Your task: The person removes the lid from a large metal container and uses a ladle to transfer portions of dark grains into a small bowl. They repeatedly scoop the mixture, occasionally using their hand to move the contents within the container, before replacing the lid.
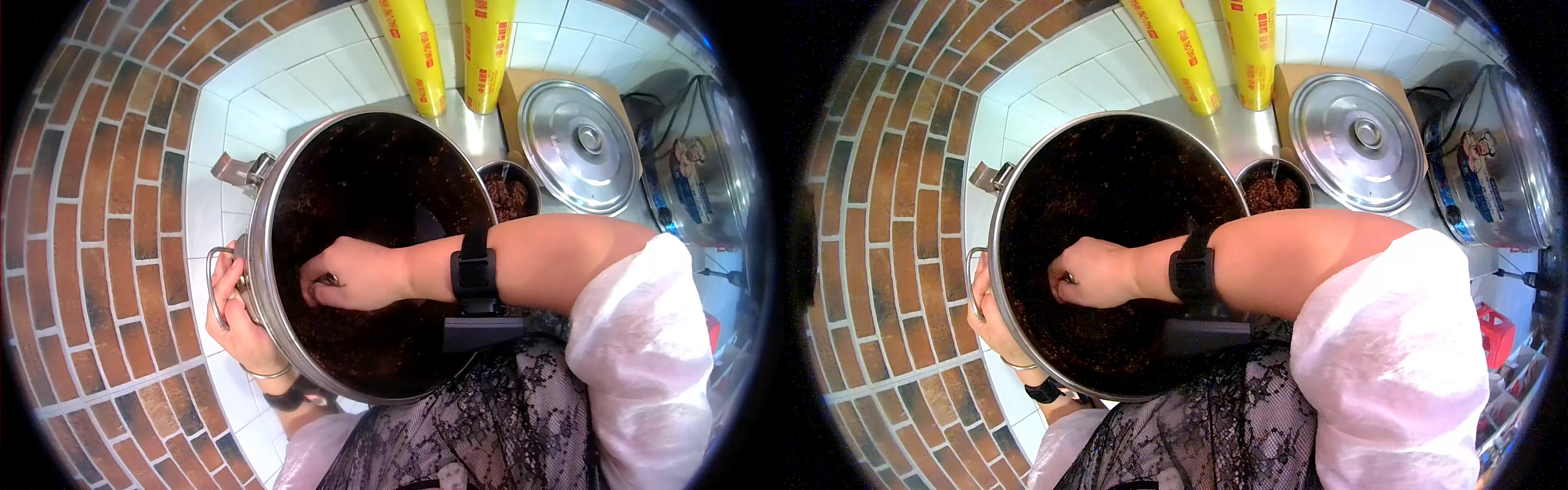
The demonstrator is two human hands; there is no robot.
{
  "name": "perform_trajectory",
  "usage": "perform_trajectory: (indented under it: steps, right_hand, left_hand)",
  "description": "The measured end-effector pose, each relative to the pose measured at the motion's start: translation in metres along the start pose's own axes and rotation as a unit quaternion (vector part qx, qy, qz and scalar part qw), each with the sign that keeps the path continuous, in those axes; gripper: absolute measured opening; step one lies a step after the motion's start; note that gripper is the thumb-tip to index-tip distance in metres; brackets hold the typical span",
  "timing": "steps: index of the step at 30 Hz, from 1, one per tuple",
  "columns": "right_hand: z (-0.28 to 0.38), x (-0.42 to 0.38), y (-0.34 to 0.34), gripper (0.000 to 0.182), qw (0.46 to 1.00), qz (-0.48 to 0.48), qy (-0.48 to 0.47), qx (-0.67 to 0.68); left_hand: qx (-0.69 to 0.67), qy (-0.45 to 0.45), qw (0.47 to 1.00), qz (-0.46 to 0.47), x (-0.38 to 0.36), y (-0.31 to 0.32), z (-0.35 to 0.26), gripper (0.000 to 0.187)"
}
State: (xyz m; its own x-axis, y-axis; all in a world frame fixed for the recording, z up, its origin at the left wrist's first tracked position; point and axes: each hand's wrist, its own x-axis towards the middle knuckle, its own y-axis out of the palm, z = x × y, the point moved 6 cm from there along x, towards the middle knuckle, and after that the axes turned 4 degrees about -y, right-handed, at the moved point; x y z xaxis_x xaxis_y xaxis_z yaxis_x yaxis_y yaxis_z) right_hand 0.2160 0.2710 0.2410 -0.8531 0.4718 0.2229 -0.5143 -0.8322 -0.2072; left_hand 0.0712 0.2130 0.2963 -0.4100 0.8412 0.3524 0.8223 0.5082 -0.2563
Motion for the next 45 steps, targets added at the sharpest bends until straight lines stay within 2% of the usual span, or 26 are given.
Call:
perform_trajectory:
  steps: [7, 9, 16, 18, 27, 31, 38, 45]
  right_hand:
    - [0.002, -0.002, -0.002, 0.016, 0.999, -0.014, 0.018, 0.047]
    - [0.0, -0.004, -0.001, 0.016, 0.992, -0.015, 0.05, 0.112]
    - [-0.007, -0.018, -0.009, 0.017, 0.975, -0.017, 0.078, 0.207]
    - [-0.008, -0.023, -0.013, 0.017, 0.956, -0.036, 0.102, 0.271]
    - [0.022, -0.061, -0.049, 0.018, 0.965, -0.072, 0.134, 0.214]
    - [0.025, -0.081, -0.063, 0.018, 0.965, -0.127, 0.081, 0.216]
    - [0.048, -0.122, -0.084, 0.018, 0.966, -0.147, 0.146, 0.155]
    - [0.047, -0.154, -0.087, 0.016, 0.951, -0.199, 0.167, 0.167]
  left_hand:
    - [-0.009, -0.006, 1.0, -0.01, -0.001, 0.001, -0.002, 0.037]
    - [-0.006, -0.004, 1.0, -0.014, -0.002, 0.0, -0.004, 0.037]
    - [0.006, 0.006, 1.0, -0.022, -0.004, -0.004, -0.004, 0.036]
    - [0.01, 0.003, 1.0, -0.026, -0.005, -0.004, -0.005, 0.035]
    - [0.009, 0.009, 0.999, -0.036, -0.007, -0.008, -0.007, 0.034]
    - [0.032, 0.01, 0.999, -0.029, -0.006, -0.005, -0.013, 0.034]
    - [-0.002, 0.01, 1.0, -0.02, -0.003, 0.002, -0.012, 0.034]
    - [-0.029, -0.003, 1.0, -0.011, -0.001, 0.003, -0.008, 0.035]
